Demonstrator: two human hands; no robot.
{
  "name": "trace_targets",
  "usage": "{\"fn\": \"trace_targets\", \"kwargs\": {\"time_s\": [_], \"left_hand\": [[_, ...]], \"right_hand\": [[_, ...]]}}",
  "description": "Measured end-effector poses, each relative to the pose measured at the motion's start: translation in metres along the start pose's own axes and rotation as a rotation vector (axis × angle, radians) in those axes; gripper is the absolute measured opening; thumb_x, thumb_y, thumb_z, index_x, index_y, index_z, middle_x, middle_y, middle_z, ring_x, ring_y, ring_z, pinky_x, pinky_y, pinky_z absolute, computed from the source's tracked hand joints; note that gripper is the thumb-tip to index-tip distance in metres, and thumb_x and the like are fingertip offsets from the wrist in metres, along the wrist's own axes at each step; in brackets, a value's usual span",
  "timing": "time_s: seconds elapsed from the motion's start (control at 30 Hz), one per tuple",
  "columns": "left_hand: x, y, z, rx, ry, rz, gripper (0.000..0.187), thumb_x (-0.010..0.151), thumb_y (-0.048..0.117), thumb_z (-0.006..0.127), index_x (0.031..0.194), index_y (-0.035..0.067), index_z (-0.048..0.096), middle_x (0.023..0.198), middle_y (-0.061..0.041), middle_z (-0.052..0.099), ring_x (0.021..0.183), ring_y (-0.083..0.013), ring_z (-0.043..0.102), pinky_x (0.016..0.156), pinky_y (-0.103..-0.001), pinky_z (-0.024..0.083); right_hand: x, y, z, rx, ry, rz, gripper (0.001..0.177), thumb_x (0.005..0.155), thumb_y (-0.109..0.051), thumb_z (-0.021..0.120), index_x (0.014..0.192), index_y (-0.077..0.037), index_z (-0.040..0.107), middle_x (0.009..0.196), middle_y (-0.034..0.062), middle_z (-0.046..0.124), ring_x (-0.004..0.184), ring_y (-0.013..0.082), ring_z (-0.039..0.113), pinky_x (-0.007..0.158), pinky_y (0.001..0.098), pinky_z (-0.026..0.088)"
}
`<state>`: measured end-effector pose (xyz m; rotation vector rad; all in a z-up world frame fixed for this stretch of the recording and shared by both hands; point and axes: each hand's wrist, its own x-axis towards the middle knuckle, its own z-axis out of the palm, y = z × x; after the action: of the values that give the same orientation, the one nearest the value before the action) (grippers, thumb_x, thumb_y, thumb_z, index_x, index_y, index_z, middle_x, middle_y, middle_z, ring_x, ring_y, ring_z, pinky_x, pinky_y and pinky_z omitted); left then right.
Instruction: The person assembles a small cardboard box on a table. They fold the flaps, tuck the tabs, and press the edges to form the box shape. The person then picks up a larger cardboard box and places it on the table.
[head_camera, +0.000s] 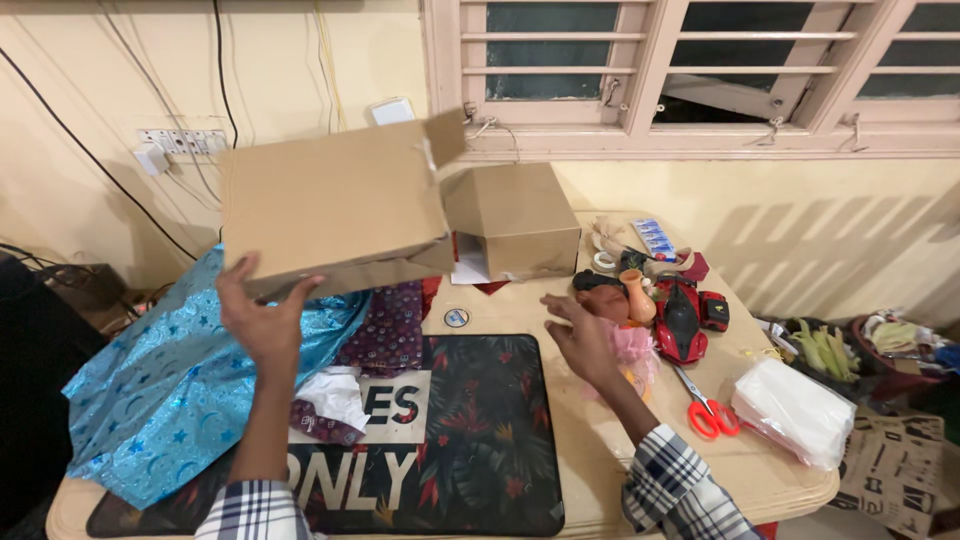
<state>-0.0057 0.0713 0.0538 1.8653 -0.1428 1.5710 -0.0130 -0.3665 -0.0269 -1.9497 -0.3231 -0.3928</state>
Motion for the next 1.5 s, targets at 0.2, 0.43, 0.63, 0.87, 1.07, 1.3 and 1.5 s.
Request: {"fn": "trace_targets", "kwargs": {"time_s": [0.2,0.43,0.63,0.87,1.07,1.3,1.5], "left_hand": [[-0.007,-0.022,-0.016,-0.081,0.141,-0.078,0.081,0.079,0.022,0.105,0.136,-0.004,0.052,0.140,-0.020,0.056,0.135,-0.0339,0.057,0.119,-0.044,0.048],[-0.012,-0.037,-0.034,-0.005,0.184,-0.110,0.082,0.079,0.019,0.107,0.133,-0.005,0.050,0.136,-0.019,0.058,0.136,-0.0350,0.057,0.125,-0.048,0.041],[-0.023,-0.028,-0.036,0.028,0.096,-0.168,0.082,0.075,0.024,0.108,0.130,-0.005,0.054,0.134,-0.019,0.060,0.127,-0.0325,0.060,0.114,-0.044,0.049],[-0.040,-0.010,-0.025,-0.147,-0.009,-0.176,0.079,0.076,0.019,0.102,0.132,-0.004,0.052,0.134,-0.018,0.059,0.127,-0.0271,0.060,0.110,-0.039,0.053],[-0.056,0.003,-0.007,-0.294,-0.059,-0.263,0.081,0.075,0.021,0.099,0.135,-0.002,0.049,0.139,-0.017,0.055,0.128,-0.0240,0.059,0.107,-0.037,0.057],[-0.073,0.006,0.000,-0.230,-0.109,-0.308,0.081,0.074,0.011,0.097,0.136,-0.004,0.049,0.139,-0.019,0.054,0.127,-0.0275,0.059,0.109,-0.041,0.054],[-0.067,0.017,0.003,-0.182,-0.105,-0.102,0.080,0.072,0.008,0.097,0.134,-0.004,0.049,0.141,-0.021,0.051,0.131,-0.0292,0.058,0.112,-0.041,0.055]], "right_hand": [[-0.010,0.023,0.012,-0.055,-0.091,0.022,0.038,0.094,-0.006,0.065,0.132,-0.007,0.061,0.131,0.0098,0.067,0.125,0.0243,0.065,0.095,0.0359,0.058],[-0.014,0.016,0.016,-0.109,-0.144,0.048,0.036,0.094,-0.011,0.067,0.129,-0.008,0.063,0.127,0.0112,0.068,0.121,0.0244,0.068,0.091,0.0364,0.060],[-0.004,0.017,0.018,-0.178,-0.041,0.038,0.037,0.088,-0.012,0.070,0.124,-0.006,0.065,0.121,0.0124,0.072,0.114,0.0242,0.072,0.082,0.0359,0.063],[0.014,0.031,0.006,-0.235,0.081,-0.015,0.040,0.090,-0.016,0.073,0.127,-0.005,0.065,0.117,0.0142,0.073,0.108,0.0262,0.073,0.088,0.0376,0.059],[0.018,0.041,0.005,-0.222,0.130,0.019,0.047,0.086,-0.016,0.074,0.130,-0.006,0.060,0.124,0.0127,0.068,0.111,0.0257,0.069,0.083,0.0389,0.058],[0.015,0.041,0.007,-0.247,0.092,0.023,0.045,0.088,-0.017,0.074,0.130,-0.007,0.062,0.125,0.0122,0.067,0.112,0.0262,0.067,0.088,0.0382,0.057],[0.007,0.011,0.005,-0.245,0.038,-0.066,0.042,0.089,-0.016,0.073,0.128,-0.007,0.063,0.131,0.0130,0.064,0.115,0.0273,0.065,0.090,0.0387,0.057]]}}
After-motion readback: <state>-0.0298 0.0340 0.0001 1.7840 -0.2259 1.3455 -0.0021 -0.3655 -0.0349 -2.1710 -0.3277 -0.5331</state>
